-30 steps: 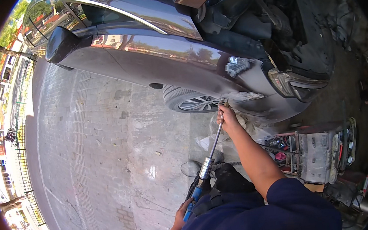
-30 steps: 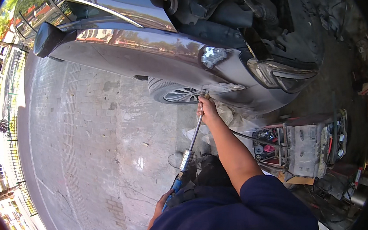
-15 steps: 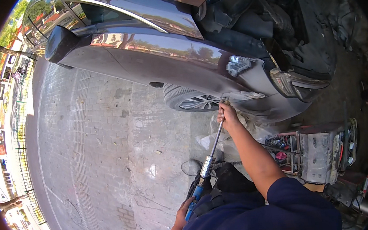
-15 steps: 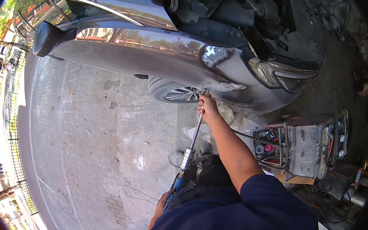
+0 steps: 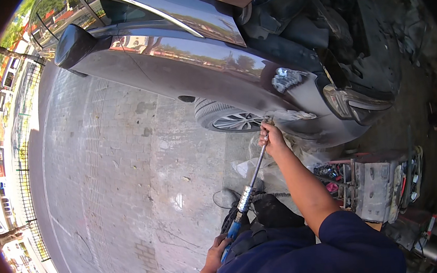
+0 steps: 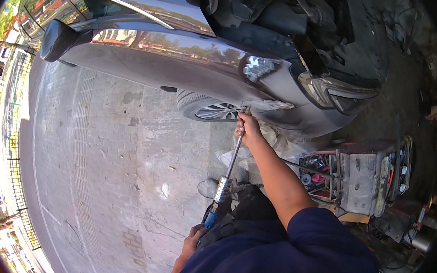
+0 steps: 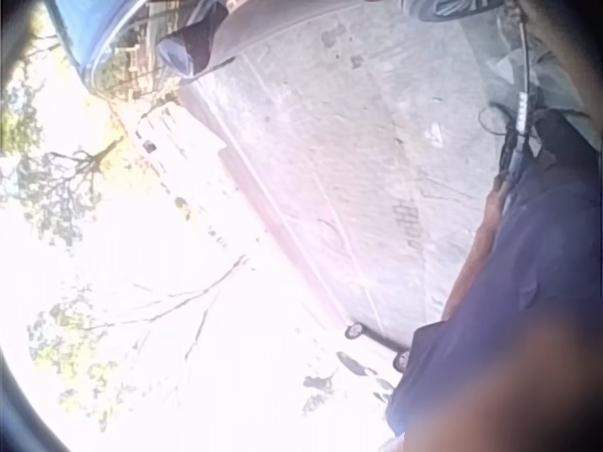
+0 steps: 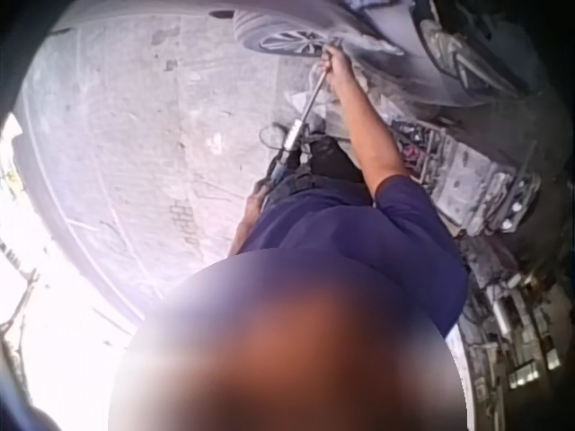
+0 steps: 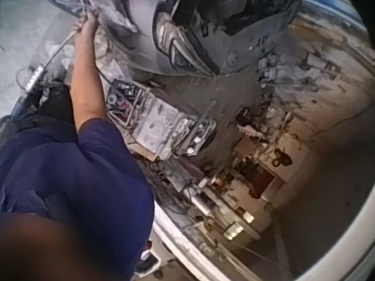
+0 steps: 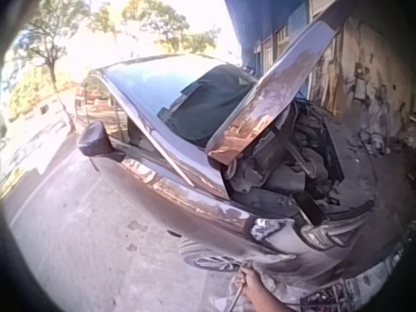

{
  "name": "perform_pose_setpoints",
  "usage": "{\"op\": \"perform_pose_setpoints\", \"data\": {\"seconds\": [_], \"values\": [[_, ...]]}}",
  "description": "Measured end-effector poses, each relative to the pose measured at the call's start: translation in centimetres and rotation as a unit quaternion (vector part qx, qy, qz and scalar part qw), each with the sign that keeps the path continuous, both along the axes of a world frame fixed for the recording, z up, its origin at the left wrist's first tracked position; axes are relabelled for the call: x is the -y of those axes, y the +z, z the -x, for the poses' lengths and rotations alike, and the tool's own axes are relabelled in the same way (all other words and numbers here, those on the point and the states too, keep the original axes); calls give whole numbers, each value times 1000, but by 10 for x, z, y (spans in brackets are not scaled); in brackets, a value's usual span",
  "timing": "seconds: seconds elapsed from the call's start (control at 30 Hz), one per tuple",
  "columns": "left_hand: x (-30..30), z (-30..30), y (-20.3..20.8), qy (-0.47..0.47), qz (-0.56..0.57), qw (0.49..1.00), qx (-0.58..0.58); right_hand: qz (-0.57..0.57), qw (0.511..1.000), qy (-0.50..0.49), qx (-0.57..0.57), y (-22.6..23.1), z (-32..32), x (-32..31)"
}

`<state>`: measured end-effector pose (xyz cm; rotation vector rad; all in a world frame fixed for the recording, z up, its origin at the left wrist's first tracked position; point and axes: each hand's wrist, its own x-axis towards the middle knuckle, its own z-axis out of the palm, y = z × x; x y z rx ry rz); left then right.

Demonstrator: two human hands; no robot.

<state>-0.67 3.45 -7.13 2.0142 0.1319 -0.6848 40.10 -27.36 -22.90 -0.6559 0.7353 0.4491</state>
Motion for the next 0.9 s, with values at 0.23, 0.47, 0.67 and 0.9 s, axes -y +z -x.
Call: {"op": "perform_pose_setpoints", "data": {"seconds": [0.23,0.47,0.67,0.9], "values": [[11,3,2,12,8,1000,6,6,999,-3,51,-6,12,4],[17,6,9,26,33,999,-3,79,994,50,-53,21,142,-60],[6,2,11,12,38,999,2,25,992,81,-95,9,183,-82],[-4,13,-11,28,78,996,-27,23,997,61,-43,3,75,-31]]}}
